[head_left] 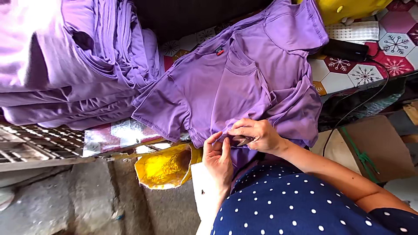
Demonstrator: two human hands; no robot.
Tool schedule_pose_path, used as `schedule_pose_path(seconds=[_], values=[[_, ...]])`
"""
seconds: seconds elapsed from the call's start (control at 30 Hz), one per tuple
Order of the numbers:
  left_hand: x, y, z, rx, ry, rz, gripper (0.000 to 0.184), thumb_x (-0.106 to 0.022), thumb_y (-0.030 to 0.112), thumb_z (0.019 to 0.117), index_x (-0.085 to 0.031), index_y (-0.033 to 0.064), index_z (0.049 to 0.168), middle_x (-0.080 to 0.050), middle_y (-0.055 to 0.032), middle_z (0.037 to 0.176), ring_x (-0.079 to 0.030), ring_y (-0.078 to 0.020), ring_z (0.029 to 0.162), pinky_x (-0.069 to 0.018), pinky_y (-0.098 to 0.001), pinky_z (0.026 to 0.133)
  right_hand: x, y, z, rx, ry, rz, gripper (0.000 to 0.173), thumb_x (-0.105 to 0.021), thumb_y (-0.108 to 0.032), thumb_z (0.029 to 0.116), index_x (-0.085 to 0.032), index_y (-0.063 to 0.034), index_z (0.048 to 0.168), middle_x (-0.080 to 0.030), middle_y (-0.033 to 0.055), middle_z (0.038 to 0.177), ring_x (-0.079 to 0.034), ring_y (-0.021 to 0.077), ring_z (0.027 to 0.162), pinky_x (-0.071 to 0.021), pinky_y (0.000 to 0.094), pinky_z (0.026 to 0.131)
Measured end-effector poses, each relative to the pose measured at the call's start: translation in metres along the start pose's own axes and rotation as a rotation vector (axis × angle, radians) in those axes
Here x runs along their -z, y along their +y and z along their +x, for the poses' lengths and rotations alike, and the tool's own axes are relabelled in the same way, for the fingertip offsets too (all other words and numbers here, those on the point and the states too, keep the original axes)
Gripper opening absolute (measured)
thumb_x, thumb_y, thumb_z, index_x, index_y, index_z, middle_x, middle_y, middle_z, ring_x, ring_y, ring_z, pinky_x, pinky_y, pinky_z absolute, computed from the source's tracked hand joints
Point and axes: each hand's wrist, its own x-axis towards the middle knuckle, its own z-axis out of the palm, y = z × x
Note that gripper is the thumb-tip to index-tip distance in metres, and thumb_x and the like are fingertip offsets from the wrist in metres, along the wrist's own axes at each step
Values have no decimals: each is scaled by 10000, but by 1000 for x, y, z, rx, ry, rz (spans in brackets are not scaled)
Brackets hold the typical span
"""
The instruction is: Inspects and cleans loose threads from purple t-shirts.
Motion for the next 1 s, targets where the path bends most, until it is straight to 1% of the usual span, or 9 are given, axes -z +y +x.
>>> schedule_pose_path(seconds=[0.1,0.17,0.23,0.4,0.53,0.63,0.7,0.87,1.0], values=[[0,-2,1,2,7,10,245,-584,-147,891,-582,-14,1097,-759,15,871,-734,-72,768,-627,-254,729,-3,7,0,40,79,-6,102,-692,-31,888,-782,-22,936,-755,89,931,-719,136,787,-585,287,644],[0,-2,0,-7,10,8,245,-582,-140,891,-573,0,1091,-753,24,888,-732,-65,776,-627,-249,729,-3,3,-2,-66,89,47,133,-749,-128,906,-777,-4,945,-749,89,929,-715,119,830,-591,265,722],[0,-1,1,-19,11,-9,278,-610,-156,862,-570,-11,1096,-752,13,915,-726,-59,797,-620,-237,754,-3,-5,-3,-235,67,155,207,-793,-192,883,-780,-6,974,-740,66,941,-688,73,865,-573,223,784],[0,-4,1,-3,30,-29,317,-646,-178,817,-577,-27,1086,-748,-12,949,-733,-77,832,-625,-251,794,-7,-14,-8,-408,72,224,139,-720,-132,921,-767,-6,887,-712,51,855,-639,27,772,-526,176,714],[2,-4,0,0,23,-26,309,-648,-176,816,-585,-26,1079,-748,-14,958,-733,-80,830,-627,-249,787,0,-20,-1,-605,66,410,80,-715,-90,930,-759,-31,899,-699,-14,855,-606,-47,764,-508,131,716],[1,-3,-1,-26,5,-9,303,-652,-182,810,-589,-37,1068,-749,-16,971,-737,-75,824,-631,-245,784,-3,-22,0,-544,96,332,93,-756,-109,896,-777,-20,909,-704,7,843,-613,-27,763,-505,131,705],[2,-4,-2,-47,-9,30,290,-659,-176,811,-605,-55,1068,-747,-12,979,-732,-60,821,-629,-233,780,-6,-21,0,-468,101,221,125,-740,-134,903,-770,-17,872,-698,33,816,-621,10,745,-506,159,689],[6,-5,-1,-75,-40,148,214,-657,-134,850,-686,-109,1060,-761,-63,995,-727,-48,865,-613,-214,812,1,-25,9,-544,-9,219,151,-698,-166,941,-739,-47,858,-640,-3,790,-559,8,690,-463,182,639],[7,-5,-2,-106,-78,267,208,-695,-73,849,-732,-102,1052,-715,-85,993,-691,-27,882,-591,-174,822,-2,-28,8,-336,-3,20,145,-693,-150,924,-734,-27,859,-665,54,806,-620,108,689,-518,270,615]])
